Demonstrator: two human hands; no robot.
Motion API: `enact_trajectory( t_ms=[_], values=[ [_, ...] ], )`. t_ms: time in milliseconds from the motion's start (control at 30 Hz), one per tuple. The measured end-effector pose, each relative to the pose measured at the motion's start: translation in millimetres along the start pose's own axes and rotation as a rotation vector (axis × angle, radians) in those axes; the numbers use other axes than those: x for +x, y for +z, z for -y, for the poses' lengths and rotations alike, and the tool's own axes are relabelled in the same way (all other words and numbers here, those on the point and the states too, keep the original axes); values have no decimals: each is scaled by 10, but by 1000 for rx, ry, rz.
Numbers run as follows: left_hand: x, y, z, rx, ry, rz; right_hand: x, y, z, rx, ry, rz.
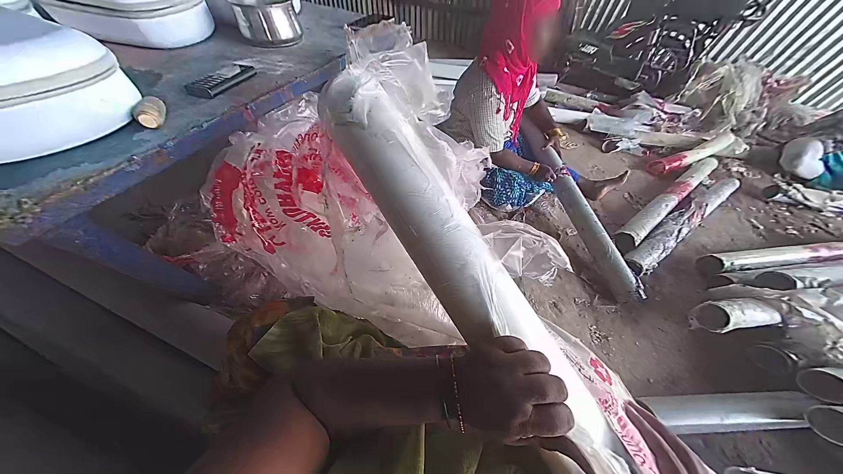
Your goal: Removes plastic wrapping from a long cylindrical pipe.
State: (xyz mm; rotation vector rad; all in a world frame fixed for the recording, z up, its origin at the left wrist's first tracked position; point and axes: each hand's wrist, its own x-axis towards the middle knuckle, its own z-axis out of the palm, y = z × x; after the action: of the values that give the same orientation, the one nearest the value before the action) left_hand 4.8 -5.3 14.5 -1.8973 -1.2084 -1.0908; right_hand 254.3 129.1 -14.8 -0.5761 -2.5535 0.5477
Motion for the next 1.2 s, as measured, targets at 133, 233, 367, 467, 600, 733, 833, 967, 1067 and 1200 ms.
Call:
enact_trajectory(
  t_ms=[133,233,367,467,600,733,833,967,1067,1200],
  values=[
    [-80,-76,-52,-8,30,9,471,121,448,56,-83,148],
    [-150,-141,-16,-101,38,36,652,114,553,74,25,257],
    [-291,-194,52,-378,-31,-34,696,124,545,118,146,296],
    [-263,-328,110,-324,-153,-133,675,128,592,91,178,306],
    [-47,-614,444,36,-369,-89,641,154,645,56,161,284],
    [246,-765,832,245,-370,231,636,150,633,51,166,311],
    [429,-730,893,351,-413,479,638,155,620,58,156,304],
    [408,-614,897,277,-283,334,610,140,596,66,148,276],
    [308,-579,896,90,-231,55,587,98,601,78,131,269],
    [225,-605,858,-310,-280,-158,564,80,546,111,125,258]
  ],
)
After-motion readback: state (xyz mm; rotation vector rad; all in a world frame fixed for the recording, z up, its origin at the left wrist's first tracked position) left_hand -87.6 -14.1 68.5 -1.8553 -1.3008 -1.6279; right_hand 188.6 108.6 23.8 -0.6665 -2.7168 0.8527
